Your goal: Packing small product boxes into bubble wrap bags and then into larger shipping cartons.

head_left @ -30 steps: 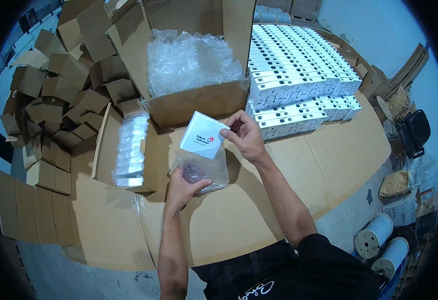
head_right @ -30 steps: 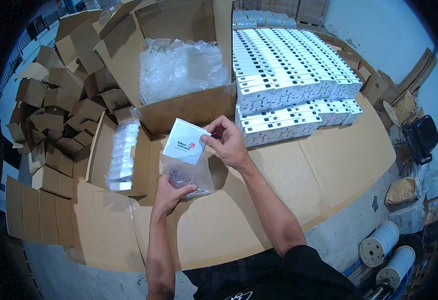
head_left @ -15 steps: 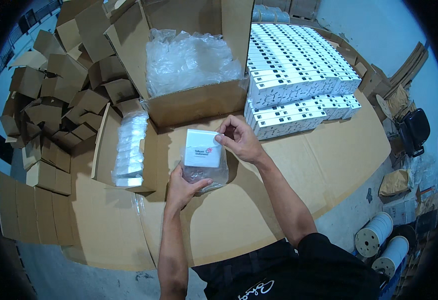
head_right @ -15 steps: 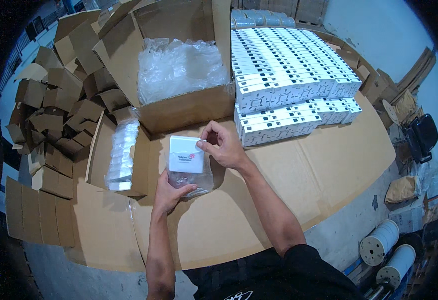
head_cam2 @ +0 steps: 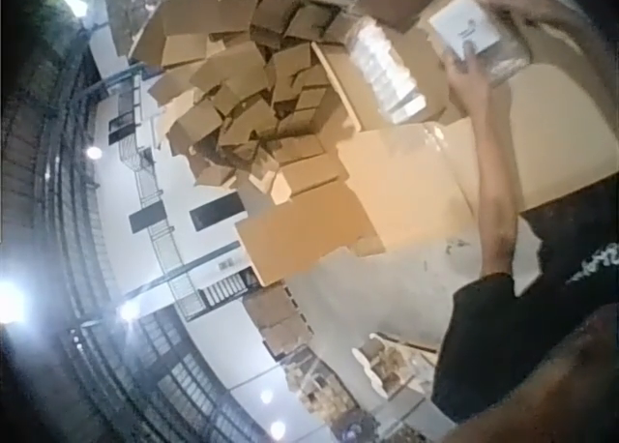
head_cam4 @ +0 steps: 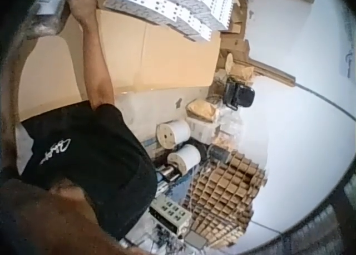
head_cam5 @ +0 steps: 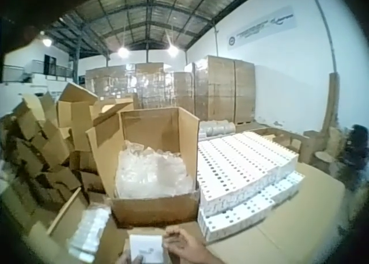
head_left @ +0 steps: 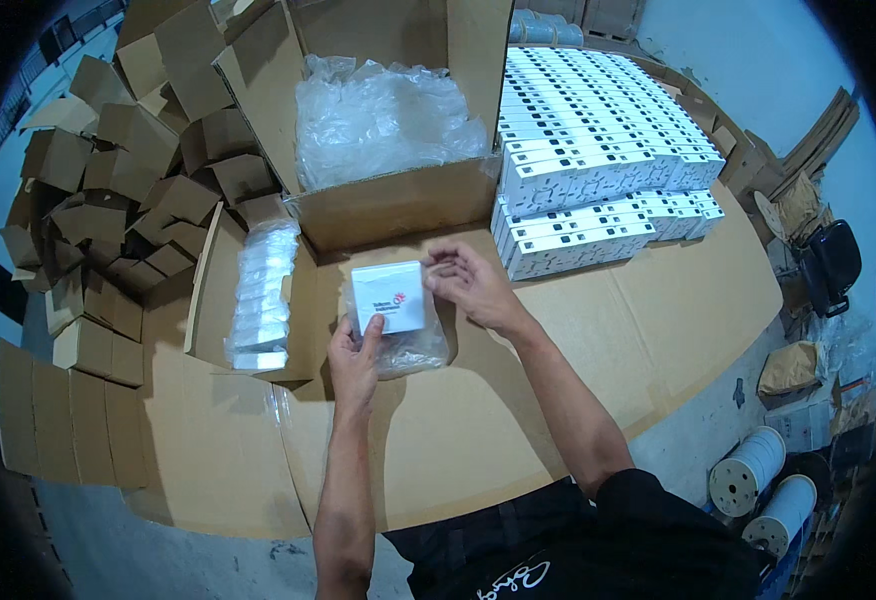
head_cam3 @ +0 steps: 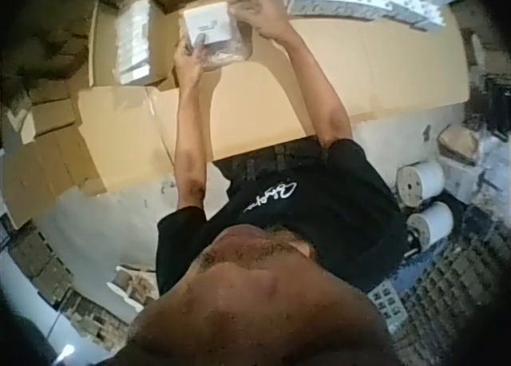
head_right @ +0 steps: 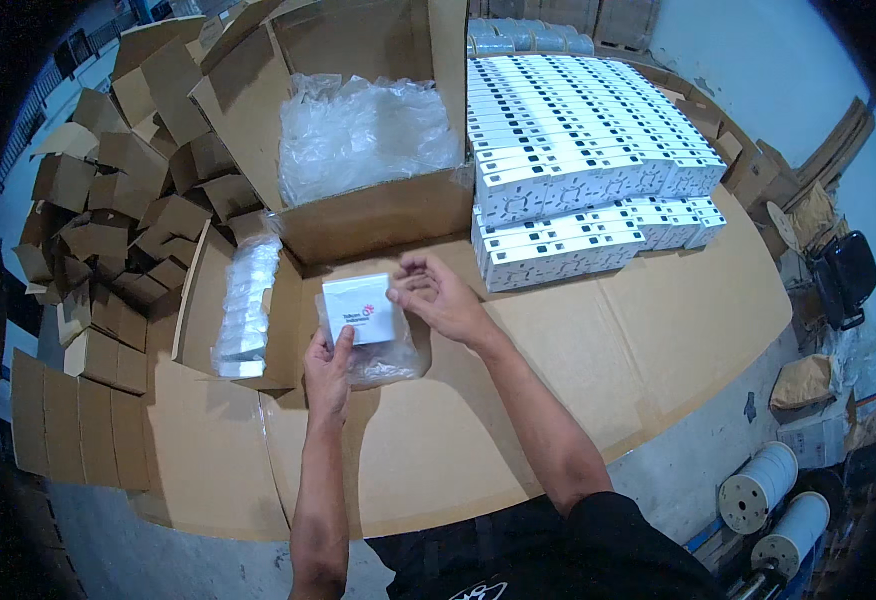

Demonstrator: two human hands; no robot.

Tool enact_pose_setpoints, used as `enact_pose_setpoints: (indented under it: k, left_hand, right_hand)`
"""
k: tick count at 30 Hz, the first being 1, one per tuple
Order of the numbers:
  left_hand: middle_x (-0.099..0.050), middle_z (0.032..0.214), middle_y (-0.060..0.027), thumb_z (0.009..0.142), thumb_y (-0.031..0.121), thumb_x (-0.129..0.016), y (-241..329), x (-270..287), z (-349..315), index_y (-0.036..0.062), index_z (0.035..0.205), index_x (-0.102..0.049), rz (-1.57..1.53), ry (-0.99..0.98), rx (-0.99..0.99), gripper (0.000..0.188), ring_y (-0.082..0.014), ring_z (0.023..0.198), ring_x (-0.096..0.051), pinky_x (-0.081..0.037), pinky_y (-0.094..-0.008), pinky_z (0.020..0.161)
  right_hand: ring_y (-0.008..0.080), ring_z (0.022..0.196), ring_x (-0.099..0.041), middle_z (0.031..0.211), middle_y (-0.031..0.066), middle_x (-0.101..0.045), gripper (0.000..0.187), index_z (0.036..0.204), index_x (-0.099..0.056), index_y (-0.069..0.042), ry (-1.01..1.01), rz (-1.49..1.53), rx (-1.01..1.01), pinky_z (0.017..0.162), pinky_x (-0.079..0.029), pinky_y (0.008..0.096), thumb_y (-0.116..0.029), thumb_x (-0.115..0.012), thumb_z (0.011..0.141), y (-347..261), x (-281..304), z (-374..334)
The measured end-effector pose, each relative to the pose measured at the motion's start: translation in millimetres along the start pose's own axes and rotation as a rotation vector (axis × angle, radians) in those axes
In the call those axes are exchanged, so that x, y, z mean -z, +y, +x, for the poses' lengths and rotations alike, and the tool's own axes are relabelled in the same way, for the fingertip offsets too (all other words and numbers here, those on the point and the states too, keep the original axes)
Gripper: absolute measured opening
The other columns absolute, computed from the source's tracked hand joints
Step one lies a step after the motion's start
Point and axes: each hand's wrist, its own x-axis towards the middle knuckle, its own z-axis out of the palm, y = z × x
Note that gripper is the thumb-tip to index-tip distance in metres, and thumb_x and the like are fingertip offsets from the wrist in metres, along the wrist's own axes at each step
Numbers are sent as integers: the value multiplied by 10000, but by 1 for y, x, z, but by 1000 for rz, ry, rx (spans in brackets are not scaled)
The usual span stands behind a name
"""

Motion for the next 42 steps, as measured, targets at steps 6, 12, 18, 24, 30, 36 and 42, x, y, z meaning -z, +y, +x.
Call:
enact_pose_setpoints:
  k: [6,12,18,24,30,36,42]
  left_hand:
    - [-701,1131,-60,997,201,-700,-4,2,2,6,1223,-636,-28,-30,-36,305,-124,1017,-645,-507,-300,919]
    - [-708,1099,-62,982,187,-720,2,-4,0,-1,1192,-639,48,-19,-69,293,-126,992,-651,-511,-297,899]
    - [-703,1066,-51,994,189,-706,-3,-3,2,6,1185,-642,40,2,-133,272,-111,976,-638,-500,-279,878]
    - [-693,1023,-26,1019,216,-670,-7,-1,3,12,1144,-682,-28,49,-150,240,-101,945,-623,-490,-261,853]
    - [-674,947,9,1033,242,-649,-3,5,4,16,1092,-734,-156,102,-192,249,-86,883,-589,-486,-265,810]
    - [-703,1011,-20,1013,218,-675,3,-2,4,6,1073,-736,-184,87,-219,229,-105,980,-638,-509,-243,845]
    - [-719,1077,-69,955,124,-736,12,-5,-3,-10,1060,-728,-10,-34,-250,170,-135,999,-651,-518,-269,876]
  right_hand:
    - [110,1005,-641,1104,42,-700,337,1268,-633,10,-187,-15,-340,901,-525,297,-193,-681,1004,-3,-15,-15]
    - [104,987,-642,1089,37,-712,312,1239,-660,5,-44,112,-274,870,-522,279,-229,-644,1032,9,-26,-18]
    - [72,906,-629,1025,47,-720,288,1192,-690,30,93,355,-222,799,-531,256,-208,-620,1047,24,-41,-20]
    - [77,923,-633,1048,47,-727,311,1202,-708,35,108,359,-200,818,-532,252,-216,-587,1064,21,-44,-22]
    - [92,958,-641,1072,41,-733,292,1191,-716,31,-16,182,-64,877,-530,281,-197,-589,1059,7,-31,-24]
    - [110,988,-654,1087,49,-735,223,1133,-745,18,-67,121,-102,893,-530,290,-145,-646,1017,-9,-27,-22]
    - [130,1033,-645,1148,78,-719,247,1167,-718,18,-223,-67,-171,915,-523,299,-43,-732,928,-9,-15,-22]
